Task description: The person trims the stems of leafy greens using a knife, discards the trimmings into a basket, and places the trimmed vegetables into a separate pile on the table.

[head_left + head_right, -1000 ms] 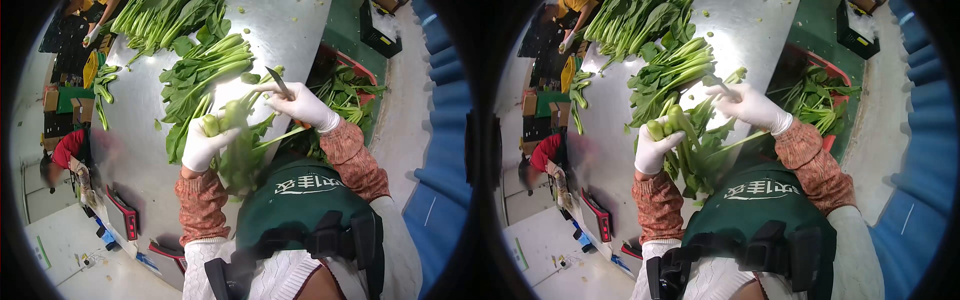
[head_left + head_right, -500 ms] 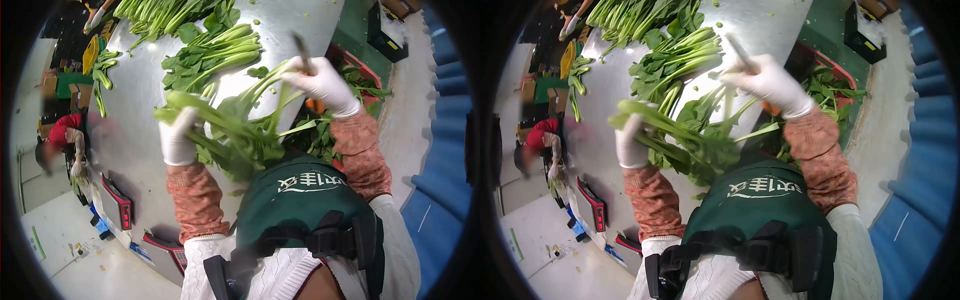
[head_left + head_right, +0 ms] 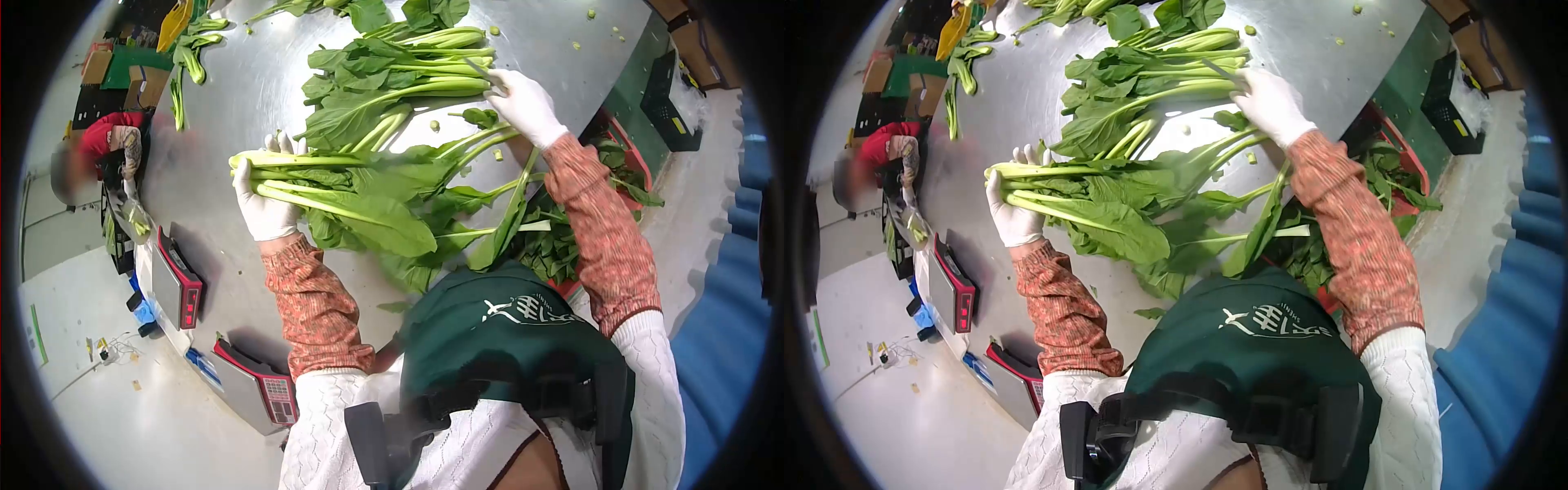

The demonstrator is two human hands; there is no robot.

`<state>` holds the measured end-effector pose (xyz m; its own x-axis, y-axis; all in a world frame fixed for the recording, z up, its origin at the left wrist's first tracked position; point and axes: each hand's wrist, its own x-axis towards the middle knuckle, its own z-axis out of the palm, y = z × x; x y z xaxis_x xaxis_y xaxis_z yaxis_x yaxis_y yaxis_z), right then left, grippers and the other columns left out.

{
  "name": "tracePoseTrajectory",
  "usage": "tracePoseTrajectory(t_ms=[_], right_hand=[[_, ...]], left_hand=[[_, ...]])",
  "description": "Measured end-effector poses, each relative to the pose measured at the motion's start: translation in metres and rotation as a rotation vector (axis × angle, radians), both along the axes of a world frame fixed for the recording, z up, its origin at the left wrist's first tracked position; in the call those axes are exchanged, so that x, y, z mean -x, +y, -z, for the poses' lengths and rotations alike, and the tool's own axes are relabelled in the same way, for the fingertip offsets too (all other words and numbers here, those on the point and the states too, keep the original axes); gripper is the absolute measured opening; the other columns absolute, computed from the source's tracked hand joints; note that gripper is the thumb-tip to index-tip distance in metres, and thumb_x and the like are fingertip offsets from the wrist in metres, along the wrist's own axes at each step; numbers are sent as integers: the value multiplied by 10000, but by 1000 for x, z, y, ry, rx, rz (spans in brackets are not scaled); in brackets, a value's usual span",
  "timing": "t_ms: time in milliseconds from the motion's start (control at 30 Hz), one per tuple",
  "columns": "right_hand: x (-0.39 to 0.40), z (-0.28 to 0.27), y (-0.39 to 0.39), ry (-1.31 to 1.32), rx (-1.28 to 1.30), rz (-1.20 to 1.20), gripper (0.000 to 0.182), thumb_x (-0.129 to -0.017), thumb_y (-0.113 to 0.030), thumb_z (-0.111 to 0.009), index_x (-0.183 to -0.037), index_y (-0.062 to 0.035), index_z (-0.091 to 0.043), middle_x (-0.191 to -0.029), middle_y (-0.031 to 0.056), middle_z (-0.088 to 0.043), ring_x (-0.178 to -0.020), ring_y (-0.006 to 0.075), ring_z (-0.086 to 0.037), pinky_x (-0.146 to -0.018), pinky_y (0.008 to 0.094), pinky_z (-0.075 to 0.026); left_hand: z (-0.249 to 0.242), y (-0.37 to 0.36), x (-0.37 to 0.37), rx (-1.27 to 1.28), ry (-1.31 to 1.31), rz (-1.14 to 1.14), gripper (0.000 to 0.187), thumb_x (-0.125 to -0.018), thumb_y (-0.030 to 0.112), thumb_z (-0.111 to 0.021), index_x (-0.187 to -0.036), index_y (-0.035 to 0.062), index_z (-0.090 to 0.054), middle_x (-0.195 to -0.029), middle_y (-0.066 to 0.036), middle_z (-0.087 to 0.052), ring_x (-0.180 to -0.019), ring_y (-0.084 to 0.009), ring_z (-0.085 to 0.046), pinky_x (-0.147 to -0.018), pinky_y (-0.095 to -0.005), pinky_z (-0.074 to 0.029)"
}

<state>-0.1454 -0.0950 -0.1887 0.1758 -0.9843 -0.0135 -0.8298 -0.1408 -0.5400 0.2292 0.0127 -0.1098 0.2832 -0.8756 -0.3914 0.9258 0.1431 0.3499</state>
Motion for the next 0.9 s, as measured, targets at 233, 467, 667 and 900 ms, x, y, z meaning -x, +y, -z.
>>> tracePoseTrajectory(t_ms=[233, 467, 667, 900], right_hand=[[-26, 42, -28, 180, 3, -13, 326, -818, -322, -694, -1063, -118, -630, -1037, 131, -633, -945, 341, -638, -817, 436, -508], [-11, -5, -10, -381, -186, -25, 341, -898, -340, -630, -932, -1, -656, -835, 156, -645, -802, 272, -624, -751, 369, -480], [-5, -46, 19, -534, -225, -124, 265, -948, -234, -611, -844, 9, -604, -729, -34, -521, -712, 57, -425, -644, 250, -401], [-7, -110, 67, -623, -260, -358, 282, -925, -243, -651, -1033, 18, -656, -784, -20, -602, -733, 59, -508, -677, 243, -455]], left_hand=[[17, 11, -24, 4, 26, 7, 361, -867, 109, -661, -1162, -43, -518, -1100, -170, -598, -1108, -328, -563, -1121, -598, -303], [2, 18, -5, -157, -509, 40, 249, -880, 153, -697, -1066, 19, -601, -876, -75, -581, -827, -208, -578, -800, -377, -473], [-44, 21, 85, 32, -1882, 248, 240, -771, -30, -706, -994, 37, -648, -913, -33, -644, -837, -130, -606, -774, -268, -489], [-63, 18, 157, 556, -2499, 582, 560, -613, 71, -784, -1155, 99, -645, -1159, -105, -659, -1035, -313, -615, -885, -381, -488]])
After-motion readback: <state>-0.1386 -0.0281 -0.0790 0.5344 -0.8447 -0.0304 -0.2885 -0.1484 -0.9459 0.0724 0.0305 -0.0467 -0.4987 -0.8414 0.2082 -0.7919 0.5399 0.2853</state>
